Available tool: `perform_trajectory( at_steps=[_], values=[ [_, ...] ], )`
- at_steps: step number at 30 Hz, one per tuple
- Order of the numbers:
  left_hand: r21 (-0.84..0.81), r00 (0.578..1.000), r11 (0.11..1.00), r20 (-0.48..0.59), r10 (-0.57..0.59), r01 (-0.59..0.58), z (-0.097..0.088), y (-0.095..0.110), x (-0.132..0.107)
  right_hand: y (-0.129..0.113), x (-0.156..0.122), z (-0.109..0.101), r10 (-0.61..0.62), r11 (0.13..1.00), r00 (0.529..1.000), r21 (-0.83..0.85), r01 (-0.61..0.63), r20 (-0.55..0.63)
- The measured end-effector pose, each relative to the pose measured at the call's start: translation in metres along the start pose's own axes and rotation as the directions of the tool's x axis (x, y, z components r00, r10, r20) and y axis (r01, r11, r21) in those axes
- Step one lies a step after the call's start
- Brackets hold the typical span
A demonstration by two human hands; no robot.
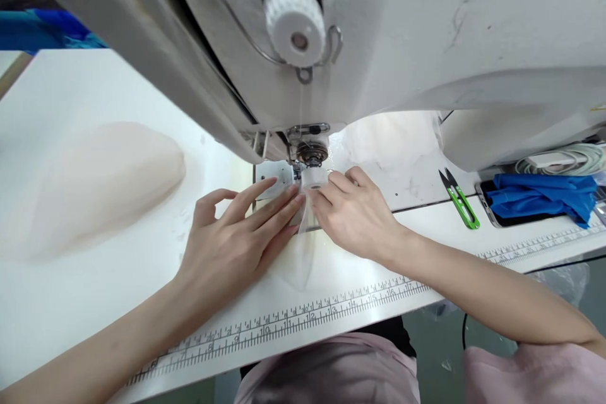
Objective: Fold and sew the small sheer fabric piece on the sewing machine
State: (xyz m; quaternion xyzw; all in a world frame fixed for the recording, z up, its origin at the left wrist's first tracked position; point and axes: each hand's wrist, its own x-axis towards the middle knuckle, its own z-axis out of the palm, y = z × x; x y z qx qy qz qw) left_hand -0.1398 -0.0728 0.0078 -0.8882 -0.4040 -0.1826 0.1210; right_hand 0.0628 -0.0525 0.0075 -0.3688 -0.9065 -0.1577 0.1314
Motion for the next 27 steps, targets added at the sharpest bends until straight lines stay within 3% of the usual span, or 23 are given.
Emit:
perform_trajectory(
  at_steps=[27],
  values=[
    [-0.011, 0.997, 0.998, 0.029, -0.068, 0.069, 0.0018, 0.0027, 0.0032, 0.0089, 0.0020, 0.0075, 0.005, 0.994, 1.000, -0.109, -0.003, 0.019]
  ],
)
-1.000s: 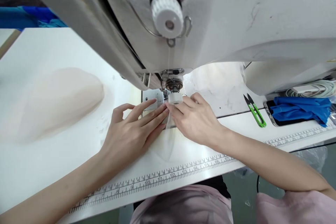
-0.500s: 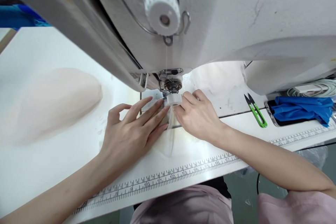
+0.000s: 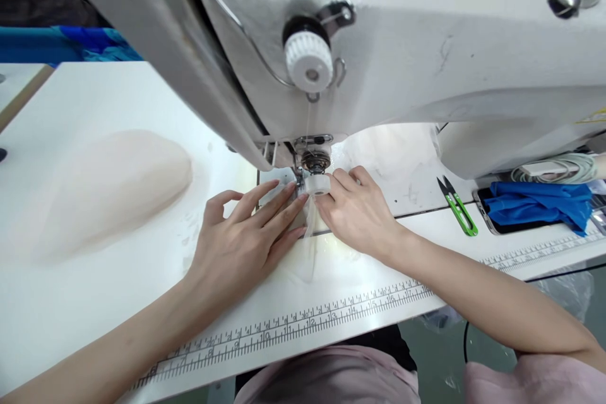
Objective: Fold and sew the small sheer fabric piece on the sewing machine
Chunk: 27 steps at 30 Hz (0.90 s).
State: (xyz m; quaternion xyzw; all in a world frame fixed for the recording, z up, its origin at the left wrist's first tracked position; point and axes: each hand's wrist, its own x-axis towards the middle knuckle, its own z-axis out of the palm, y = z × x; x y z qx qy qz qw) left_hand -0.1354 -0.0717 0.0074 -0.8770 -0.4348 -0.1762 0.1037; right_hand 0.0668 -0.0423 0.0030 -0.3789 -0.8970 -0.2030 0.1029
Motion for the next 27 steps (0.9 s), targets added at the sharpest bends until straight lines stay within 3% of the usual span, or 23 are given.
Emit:
perform_trajectory(
  at_steps=[12, 18, 20, 22, 24, 27],
  values=[
    [-0.004, 1.000, 1.000, 0.006, -0.023, 0.023, 0.008, -0.007, 0.003, 0.004, 0.005, 0.003, 0.038, 0.999, 0.999, 0.014, -0.038, 0.005],
    [0.079, 0.998, 0.997, -0.064, 0.012, -0.007, -0.012, -0.006, 0.000, 0.012, 0.002, -0.016, 0.063, 0.979, 0.998, 0.192, -0.066, 0.023],
    [0.043, 0.999, 0.999, -0.019, 0.033, -0.032, -0.022, -0.008, -0.003, 0.017, 0.000, -0.028, 0.021, 0.915, 0.990, 0.397, -0.075, 0.138],
    [-0.058, 0.991, 0.995, 0.097, 0.091, -0.085, -0.030, -0.010, -0.006, 0.020, -0.001, -0.039, -0.104, 0.800, 0.951, 0.593, -0.093, 0.290],
    [-0.139, 0.970, 0.981, 0.182, 0.162, -0.137, -0.033, -0.011, -0.009, 0.022, -0.002, -0.046, -0.196, 0.726, 0.908, 0.677, -0.120, 0.371],
    [-0.204, 0.972, 0.974, 0.189, 0.137, -0.098, -0.034, -0.010, -0.011, 0.021, -0.003, -0.049, -0.153, 0.676, 0.903, 0.709, -0.200, 0.401]
  ],
)
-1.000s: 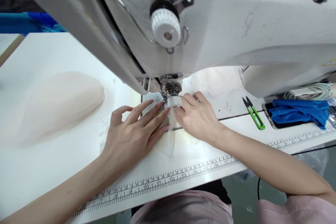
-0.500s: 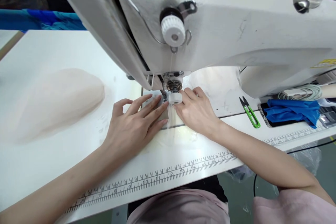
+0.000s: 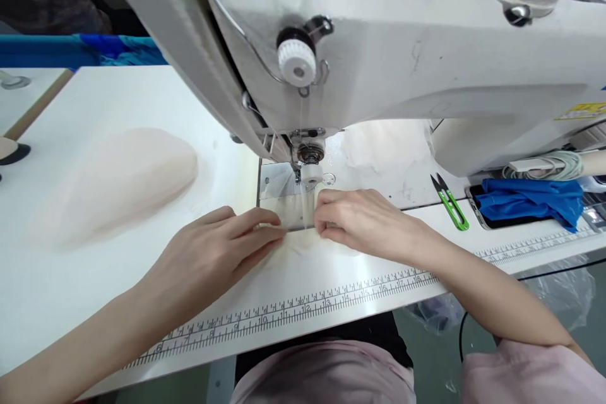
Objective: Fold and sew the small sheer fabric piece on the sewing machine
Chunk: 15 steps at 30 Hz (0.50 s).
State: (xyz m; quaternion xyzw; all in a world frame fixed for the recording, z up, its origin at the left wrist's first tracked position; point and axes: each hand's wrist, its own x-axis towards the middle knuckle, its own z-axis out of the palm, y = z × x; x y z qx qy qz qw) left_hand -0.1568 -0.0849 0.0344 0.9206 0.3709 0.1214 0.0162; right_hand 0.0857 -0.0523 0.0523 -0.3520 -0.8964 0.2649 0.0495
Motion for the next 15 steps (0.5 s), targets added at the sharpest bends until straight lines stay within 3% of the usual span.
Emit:
perform_trajectory(
  at_steps=[5, 8, 11, 15],
  values=[
    [-0.307, 0.963, 0.912, 0.098, -0.253, 0.271, -0.006, 0.004, 0.006, 0.001, 0.001, 0.001, 0.157, 0.953, 0.982, 0.276, -0.123, -0.102],
    [-0.288, 0.970, 0.929, 0.134, -0.204, 0.235, -0.006, 0.006, 0.010, 0.002, 0.001, 0.003, 0.184, 0.933, 0.971, 0.339, -0.123, -0.153],
    [-0.220, 0.973, 0.949, 0.100, -0.209, 0.226, -0.003, 0.008, 0.012, 0.002, 0.002, 0.003, 0.176, 0.916, 0.969, 0.389, -0.098, -0.172],
    [-0.283, 0.952, 0.909, 0.086, -0.294, 0.307, -0.005, 0.006, 0.015, 0.000, 0.003, 0.004, 0.089, 0.975, 0.980, 0.216, -0.050, -0.177]
  ],
)
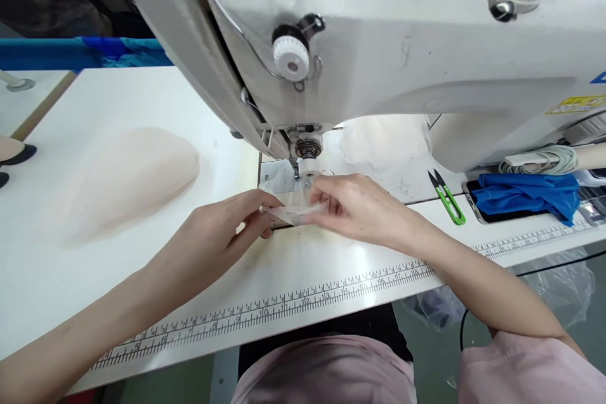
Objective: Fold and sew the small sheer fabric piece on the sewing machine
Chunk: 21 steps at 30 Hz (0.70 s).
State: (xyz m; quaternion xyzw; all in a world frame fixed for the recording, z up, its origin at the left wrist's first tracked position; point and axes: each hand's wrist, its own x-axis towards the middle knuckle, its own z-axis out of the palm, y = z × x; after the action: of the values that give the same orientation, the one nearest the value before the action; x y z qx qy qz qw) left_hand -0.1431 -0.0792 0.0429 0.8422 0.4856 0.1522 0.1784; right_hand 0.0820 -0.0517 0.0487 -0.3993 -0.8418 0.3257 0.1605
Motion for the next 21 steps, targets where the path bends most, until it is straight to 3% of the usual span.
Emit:
perform_trajectory(
  at_steps=[3, 6, 12, 16, 21],
  values=[
    [0.049, 0.999, 0.999, 0.041, 0.020, -0.022, -0.003, -0.001, 0.006, 0.000, 0.001, 0.007, -0.100, 0.966, 0.995, -0.239, 0.098, 0.001],
    [0.107, 0.997, 0.993, 0.066, 0.037, -0.043, -0.002, -0.005, 0.018, 0.004, 0.004, 0.016, -0.217, 0.896, 0.970, -0.416, 0.152, -0.113],
    [-0.032, 0.993, 0.998, 0.096, 0.063, -0.060, -0.005, -0.018, 0.044, 0.012, 0.010, 0.021, -0.297, 0.856, 0.879, -0.511, 0.072, -0.374],
    [-0.200, 0.985, 0.978, 0.154, 0.084, -0.053, -0.012, -0.023, 0.046, 0.010, 0.012, 0.019, -0.238, 0.870, 0.895, -0.493, 0.023, -0.378],
    [-0.321, 0.979, 0.943, 0.152, 0.139, -0.085, -0.010, -0.023, 0.035, 0.003, 0.009, 0.020, -0.189, 0.901, 0.939, -0.432, 0.049, -0.288]
  ],
)
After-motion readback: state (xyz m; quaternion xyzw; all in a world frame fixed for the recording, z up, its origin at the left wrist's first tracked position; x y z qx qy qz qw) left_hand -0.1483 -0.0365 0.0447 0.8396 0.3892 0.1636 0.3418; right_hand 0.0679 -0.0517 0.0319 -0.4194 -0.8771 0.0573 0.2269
